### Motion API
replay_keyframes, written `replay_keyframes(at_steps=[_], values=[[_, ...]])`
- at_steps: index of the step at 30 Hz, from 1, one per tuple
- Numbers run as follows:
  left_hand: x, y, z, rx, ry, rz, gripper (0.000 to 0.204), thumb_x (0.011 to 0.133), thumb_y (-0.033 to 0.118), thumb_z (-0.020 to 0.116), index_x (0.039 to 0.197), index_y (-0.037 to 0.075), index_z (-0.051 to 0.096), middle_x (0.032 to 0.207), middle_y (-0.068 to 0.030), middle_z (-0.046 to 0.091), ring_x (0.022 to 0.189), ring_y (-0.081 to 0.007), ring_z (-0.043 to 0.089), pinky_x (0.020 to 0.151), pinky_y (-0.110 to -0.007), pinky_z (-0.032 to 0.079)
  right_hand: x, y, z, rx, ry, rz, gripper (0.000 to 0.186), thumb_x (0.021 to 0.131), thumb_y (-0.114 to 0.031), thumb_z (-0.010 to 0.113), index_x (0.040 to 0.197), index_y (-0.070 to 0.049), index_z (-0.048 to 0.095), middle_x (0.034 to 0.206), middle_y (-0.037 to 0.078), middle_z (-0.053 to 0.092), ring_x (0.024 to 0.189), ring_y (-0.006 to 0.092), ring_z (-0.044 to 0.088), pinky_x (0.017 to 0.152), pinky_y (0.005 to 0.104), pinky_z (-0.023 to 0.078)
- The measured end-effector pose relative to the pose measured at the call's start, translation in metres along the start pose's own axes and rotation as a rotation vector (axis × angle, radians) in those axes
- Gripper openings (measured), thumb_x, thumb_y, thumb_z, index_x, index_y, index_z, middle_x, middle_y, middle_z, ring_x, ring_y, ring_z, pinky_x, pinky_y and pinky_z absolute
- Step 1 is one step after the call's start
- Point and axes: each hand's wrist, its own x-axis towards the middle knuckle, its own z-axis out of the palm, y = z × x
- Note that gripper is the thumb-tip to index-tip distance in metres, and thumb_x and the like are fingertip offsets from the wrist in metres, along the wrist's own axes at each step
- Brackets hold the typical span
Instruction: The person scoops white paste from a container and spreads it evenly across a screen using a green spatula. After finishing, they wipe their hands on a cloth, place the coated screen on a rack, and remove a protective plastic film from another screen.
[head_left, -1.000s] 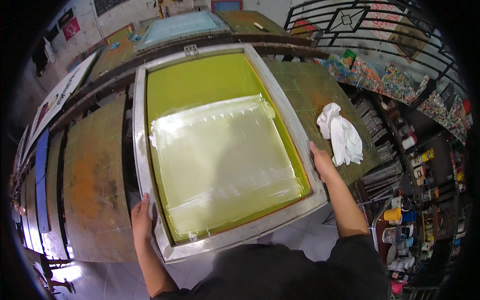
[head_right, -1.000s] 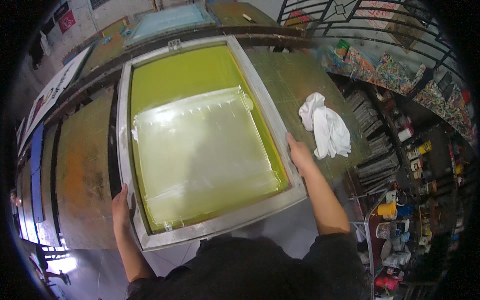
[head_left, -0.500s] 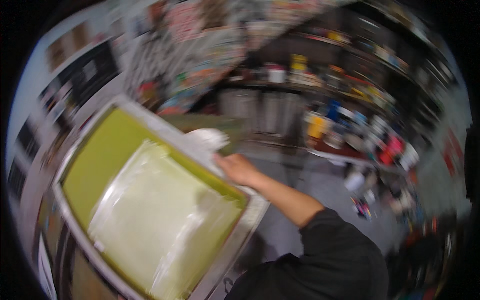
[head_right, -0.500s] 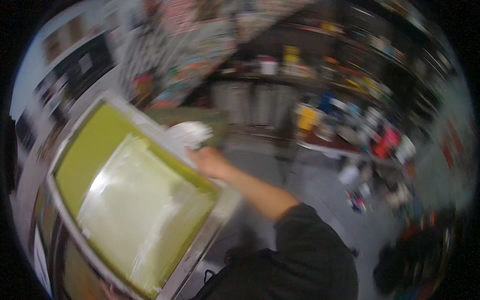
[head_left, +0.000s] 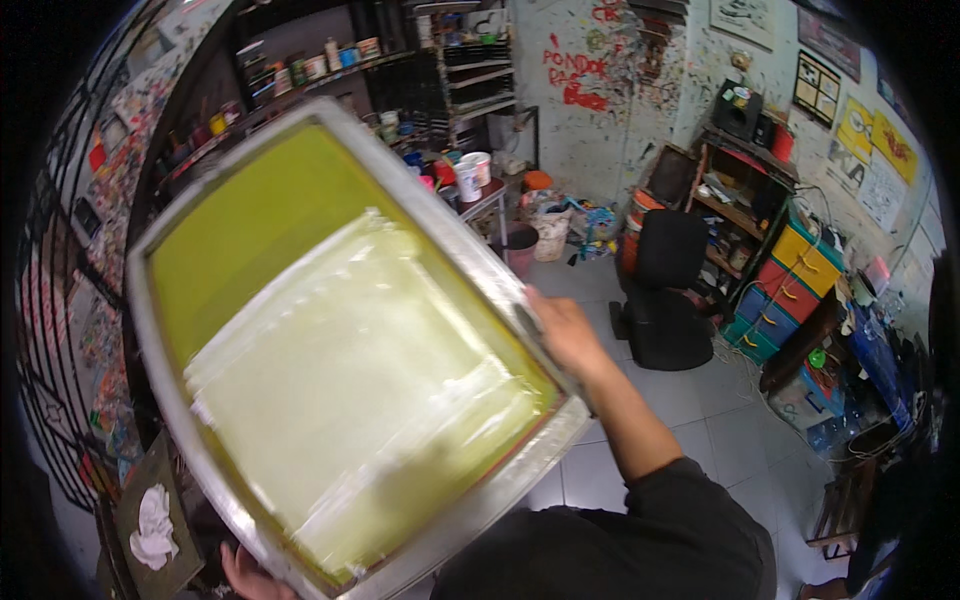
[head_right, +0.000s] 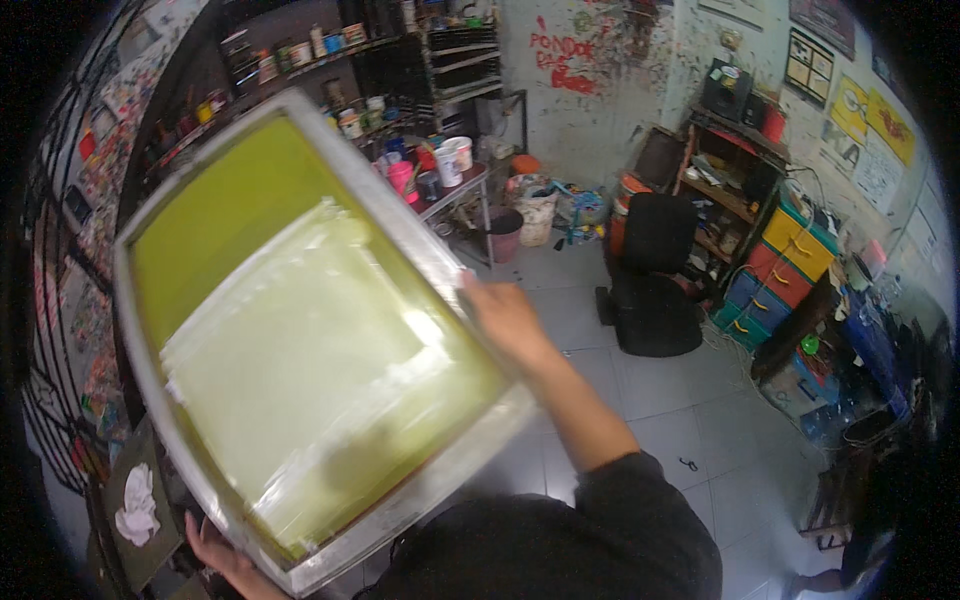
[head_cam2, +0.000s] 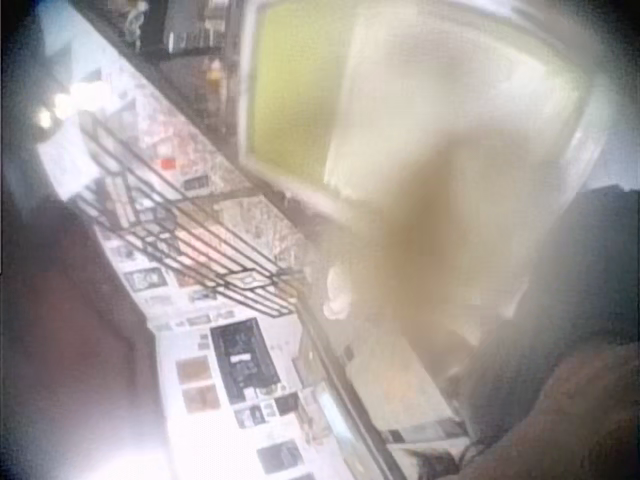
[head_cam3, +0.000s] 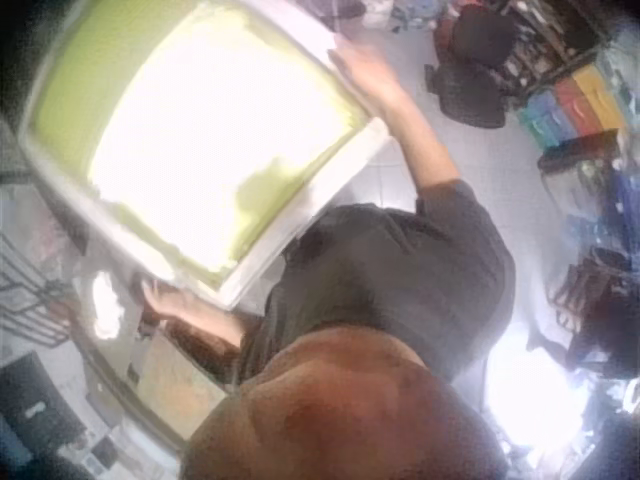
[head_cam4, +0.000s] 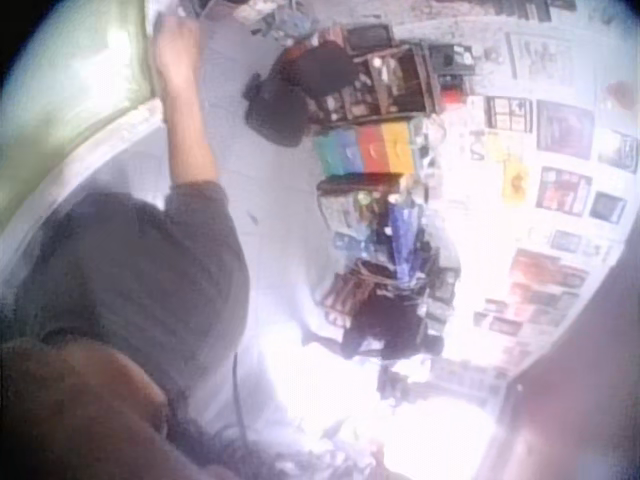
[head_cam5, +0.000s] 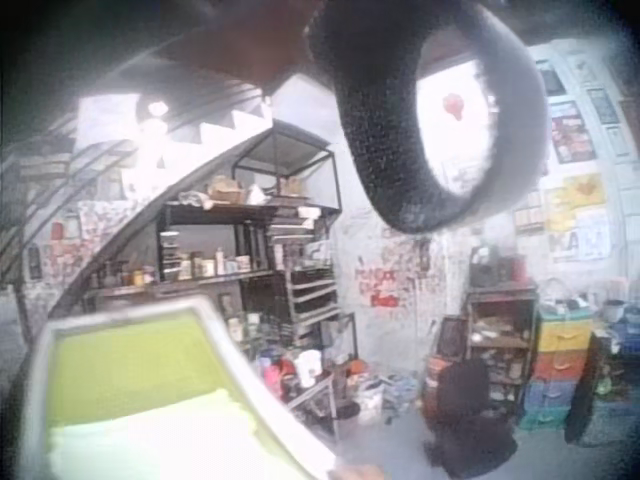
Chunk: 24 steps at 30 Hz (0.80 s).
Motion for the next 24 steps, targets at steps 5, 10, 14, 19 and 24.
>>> replay_keyframes(at_steps=[5, 10, 14, 19, 24], values=[[0.06, -0.086, 0.147, 0.033, -0.239, -0.146, 0.046, 0.075, 0.042, 0.056, 0.092, -0.001, 0.061, 0.092, -0.0105, 0.062, 0.088, -0.0215, 0.056, 0.08, -0.033, 0.041, 0.011, 0.094, -0.122, -0.147, 0.332, 0.151, 0.062, 0.085, -0.052, 0.043, 0.075, 0.007, 0.06, 0.063, 0.019, 0.056, 0.061, 0.024, 0.052, 0.063, 0.0372, 0.041], [0.105, -0.168, 0.288, 0.043, -0.381, -0.302, 0.038, 0.076, 0.034, 0.059, 0.097, 0.002, 0.06, 0.095, -0.0088, 0.062, 0.092, -0.0201, 0.055, 0.083, -0.031, 0.039, 0.04, 0.167, -0.179, -0.05, 0.515, 0.365, 0.061, 0.085, -0.05, 0.045, 0.081, 0.009, 0.061, 0.067, 0.015, 0.059, 0.062, 0.0219, 0.052, 0.063, 0.0362, 0.041], [0.136, -0.237, 0.414, 0.092, -0.593, -0.341, 0.037, 0.077, 0.031, 0.06, 0.097, 0.0, 0.061, 0.091, -0.0072, 0.062, 0.085, -0.0174, 0.056, 0.077, -0.028, 0.041, 0.096, 0.194, -0.209, 0.018, 0.636, 0.572, 0.06, 0.085, -0.049, 0.047, 0.094, 0.009, 0.06, 0.084, 0.013, 0.062, 0.071, 0.0214, 0.055, 0.068, 0.0343, 0.042], [0.176, -0.35, 0.576, 0.275, -0.848, -0.489, 0.035, 0.08, 0.03, 0.056, 0.101, 0.003, 0.062, 0.088, -0.0075, 0.064, 0.076, -0.0161, 0.061, 0.073, -0.027, 0.046, 0.139, 0.267, -0.286, 0.229, 0.704, 0.484, 0.06, 0.085, -0.048, 0.048, 0.114, 0.004, 0.052, 0.108, 0.012, 0.056, 0.096, 0.0218, 0.055, 0.084, 0.0318, 0.041], [0.177, -0.388, 0.701, 0.345, -0.948, -0.608, 0.05, 0.068, 0.046, 0.065, 0.076, -0.003, 0.066, 0.056, -0.0037, 0.054, 0.053, -0.0113, 0.046, 0.052, -0.03, 0.039, 0.177, 0.257, -0.323, 0.372, 0.721, 0.481, 0.06, 0.083, -0.051, 0.05, 0.119, -0.003, 0.049, 0.113, 0.009, 0.055, 0.099, 0.0211, 0.055, 0.087, 0.0341, 0.042]])
